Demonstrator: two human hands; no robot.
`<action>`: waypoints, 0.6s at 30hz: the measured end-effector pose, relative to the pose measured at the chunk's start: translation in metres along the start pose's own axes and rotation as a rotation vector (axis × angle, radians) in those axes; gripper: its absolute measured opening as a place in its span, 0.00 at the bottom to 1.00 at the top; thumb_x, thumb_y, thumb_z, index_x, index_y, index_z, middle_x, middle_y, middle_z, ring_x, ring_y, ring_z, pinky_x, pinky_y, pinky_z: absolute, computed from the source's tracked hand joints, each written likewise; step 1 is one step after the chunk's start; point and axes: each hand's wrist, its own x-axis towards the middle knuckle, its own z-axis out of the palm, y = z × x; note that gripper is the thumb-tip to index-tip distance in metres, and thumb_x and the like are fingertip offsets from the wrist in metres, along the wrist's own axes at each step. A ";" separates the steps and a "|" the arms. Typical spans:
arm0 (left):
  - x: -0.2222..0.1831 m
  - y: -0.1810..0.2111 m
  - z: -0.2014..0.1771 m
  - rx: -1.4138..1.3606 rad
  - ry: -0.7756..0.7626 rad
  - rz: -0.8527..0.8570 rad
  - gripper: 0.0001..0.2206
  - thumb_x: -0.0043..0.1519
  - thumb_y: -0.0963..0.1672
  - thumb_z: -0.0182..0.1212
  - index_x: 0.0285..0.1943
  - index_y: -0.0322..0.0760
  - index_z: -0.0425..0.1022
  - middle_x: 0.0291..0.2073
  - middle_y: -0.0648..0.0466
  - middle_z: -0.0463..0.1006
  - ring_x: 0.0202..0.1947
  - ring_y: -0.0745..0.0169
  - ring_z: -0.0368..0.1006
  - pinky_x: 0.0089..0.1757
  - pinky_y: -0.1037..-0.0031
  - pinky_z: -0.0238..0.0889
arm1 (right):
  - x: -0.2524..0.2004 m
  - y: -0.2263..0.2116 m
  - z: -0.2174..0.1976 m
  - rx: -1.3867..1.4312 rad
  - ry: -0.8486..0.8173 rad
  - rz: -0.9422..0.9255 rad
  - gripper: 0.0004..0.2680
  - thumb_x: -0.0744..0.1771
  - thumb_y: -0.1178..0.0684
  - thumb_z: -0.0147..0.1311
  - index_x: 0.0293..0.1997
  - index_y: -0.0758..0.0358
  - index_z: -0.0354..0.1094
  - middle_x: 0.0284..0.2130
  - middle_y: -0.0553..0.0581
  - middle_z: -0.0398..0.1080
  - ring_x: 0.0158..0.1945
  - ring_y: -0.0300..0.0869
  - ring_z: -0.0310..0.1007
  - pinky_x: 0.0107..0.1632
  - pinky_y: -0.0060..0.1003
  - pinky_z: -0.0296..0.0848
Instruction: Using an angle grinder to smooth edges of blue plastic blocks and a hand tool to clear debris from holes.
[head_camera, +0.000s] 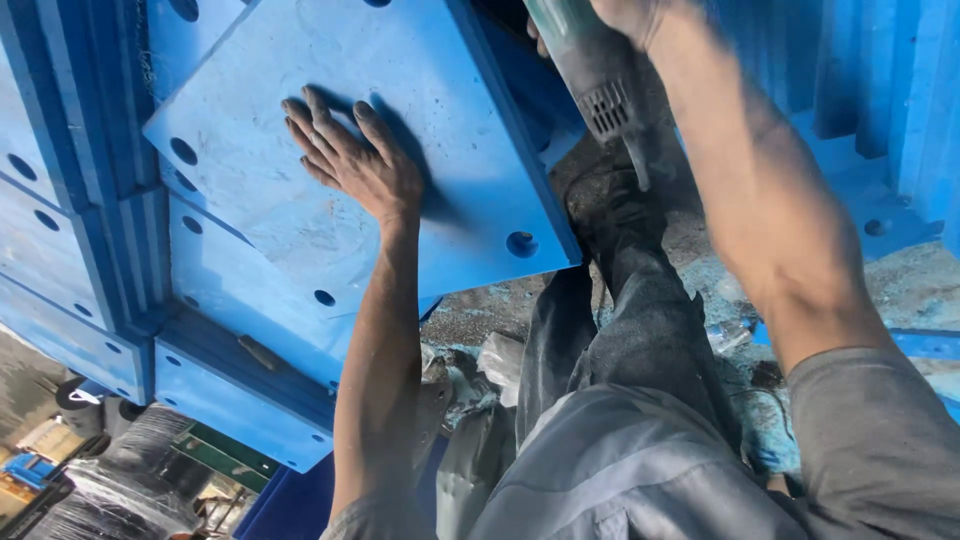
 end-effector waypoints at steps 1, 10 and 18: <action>0.001 -0.003 0.003 0.013 0.006 0.006 0.31 0.75 0.58 0.36 0.84 0.45 0.50 0.84 0.48 0.43 0.85 0.47 0.34 0.76 0.42 0.23 | -0.001 -0.003 0.000 -0.001 -0.017 -0.010 0.25 0.66 0.34 0.63 0.60 0.66 0.69 0.40 0.58 0.77 0.40 0.43 0.82 0.44 0.41 0.84; -0.001 -0.032 0.028 0.044 0.045 0.023 0.29 0.77 0.59 0.35 0.84 0.47 0.49 0.82 0.51 0.42 0.83 0.54 0.34 0.76 0.47 0.25 | -0.158 0.029 0.041 0.113 -0.049 0.117 0.27 0.62 0.37 0.65 0.61 0.65 0.64 0.37 0.58 0.74 0.36 0.44 0.80 0.41 0.44 0.85; 0.028 -0.035 0.061 0.130 -0.035 -0.046 0.35 0.76 0.59 0.43 0.86 0.42 0.44 0.84 0.46 0.36 0.84 0.49 0.26 0.74 0.42 0.20 | -0.381 0.142 0.094 0.096 0.233 0.555 0.23 0.59 0.50 0.67 0.57 0.68 0.68 0.39 0.62 0.79 0.39 0.48 0.82 0.42 0.47 0.81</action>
